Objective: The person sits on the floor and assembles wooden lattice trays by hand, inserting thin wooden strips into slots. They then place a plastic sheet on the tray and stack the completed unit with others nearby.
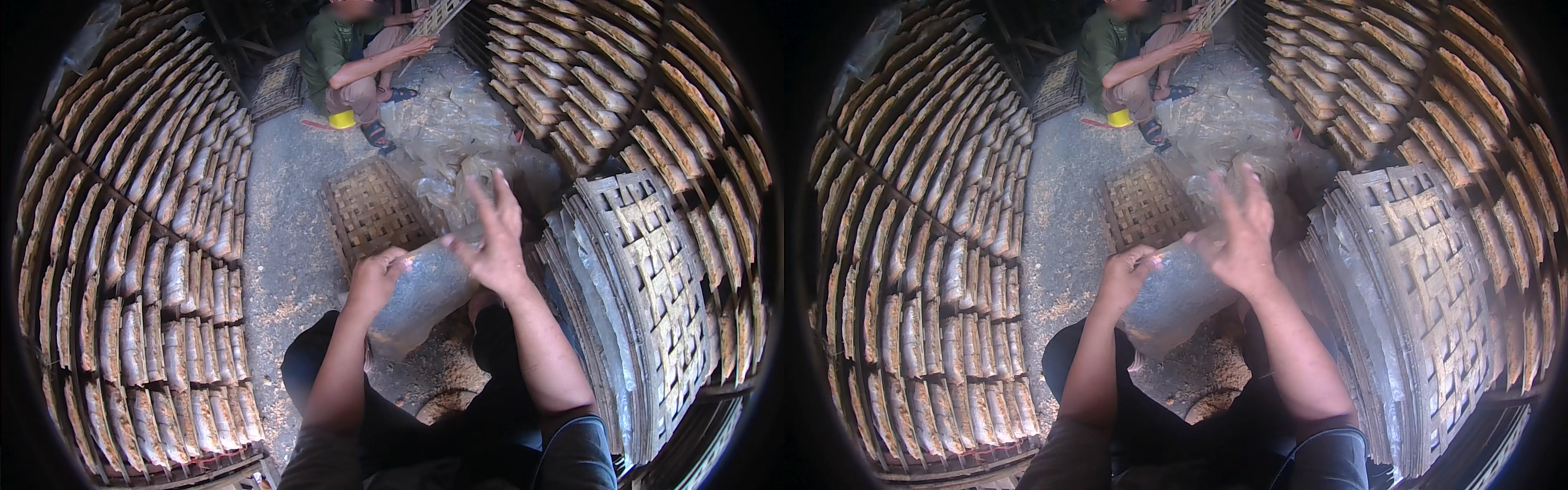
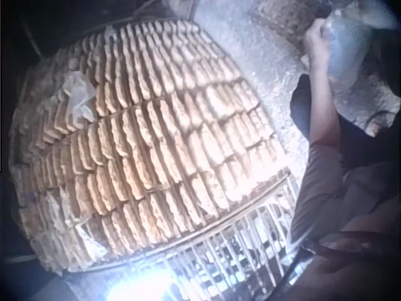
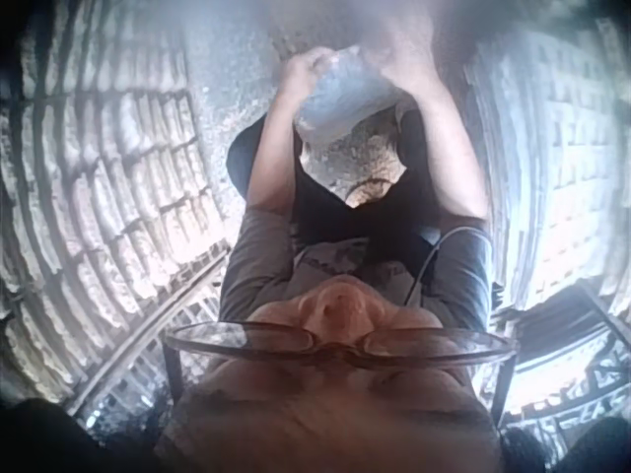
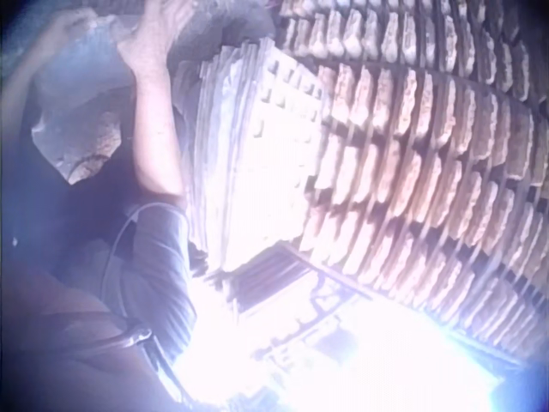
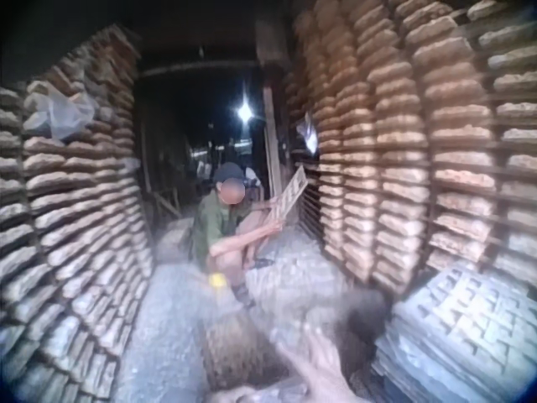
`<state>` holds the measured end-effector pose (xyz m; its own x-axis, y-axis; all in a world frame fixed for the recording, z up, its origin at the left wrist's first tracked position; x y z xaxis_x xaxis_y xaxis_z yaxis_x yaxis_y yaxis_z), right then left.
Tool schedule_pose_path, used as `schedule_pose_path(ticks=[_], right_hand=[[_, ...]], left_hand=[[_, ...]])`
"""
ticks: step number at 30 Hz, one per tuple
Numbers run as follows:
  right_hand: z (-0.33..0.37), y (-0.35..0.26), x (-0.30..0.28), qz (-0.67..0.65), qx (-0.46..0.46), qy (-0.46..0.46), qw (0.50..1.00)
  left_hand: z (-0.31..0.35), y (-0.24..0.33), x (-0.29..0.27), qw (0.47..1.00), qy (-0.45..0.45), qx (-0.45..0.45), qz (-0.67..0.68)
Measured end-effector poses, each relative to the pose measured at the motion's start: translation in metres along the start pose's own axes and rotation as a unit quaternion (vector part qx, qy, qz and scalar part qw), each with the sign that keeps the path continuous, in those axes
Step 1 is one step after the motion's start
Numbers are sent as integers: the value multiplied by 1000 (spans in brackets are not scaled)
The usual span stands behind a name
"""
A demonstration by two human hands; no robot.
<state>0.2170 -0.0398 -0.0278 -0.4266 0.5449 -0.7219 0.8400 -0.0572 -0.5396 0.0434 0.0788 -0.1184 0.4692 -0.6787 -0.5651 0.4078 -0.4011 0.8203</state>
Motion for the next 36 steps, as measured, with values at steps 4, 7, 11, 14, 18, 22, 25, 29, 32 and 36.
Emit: schedule_pose_path(ticks=[4, 7, 11, 14, 18, 22, 25, 29, 32, 36], right_hand=[[4, -23, 68, 44, -136, -267, 953], [2, -9, 100, -30, -139, -325, 935], [-9, 0, 105, -74, -55, -360, 928], [-13, 2, 104, -142, -86, -340, 926], [-12, -6, 101, -162, -58, -353, 920], [-7, -12, 120, -107, -38, -394, 912], [-6, 2, 133, -40, -27, -446, 894], [-9, 26, 125, -58, -25, -469, 881], [-11, 25, 121, -91, -36, -469, 878], [-22, -4, 110, -140, -67, -376, 913]], left_hand=[[-3, 8, 14, 997, -73, 14, 12], [-6, -3, 16, 995, -80, 30, 54], [-1, -24, -3, 993, -95, -5, 63], [2, -23, -15, 997, -77, -4, 32], [6, -9, -21, 1000, -24, 0, 4], [4, -7, -14, 999, -17, 38, -34], [6, -6, -22, 997, 30, 45, -59], [12, -7, -43, 987, 84, 43, -128], [15, -10, -48, 987, 92, 19, -128], [18, 6, -45, 993, 73, 31, -91]])
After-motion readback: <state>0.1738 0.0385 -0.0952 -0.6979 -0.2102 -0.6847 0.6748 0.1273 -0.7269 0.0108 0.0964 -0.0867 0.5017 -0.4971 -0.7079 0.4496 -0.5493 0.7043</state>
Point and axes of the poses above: each hand's wrist, its own z-axis away from the middle knuckle, its own x-axis out of the palm, y = z × x, the point moved 8 cm from there along -z, towards the middle knuckle, and after that the axes turned 14 degrees about -y, right-handed, at the moved point
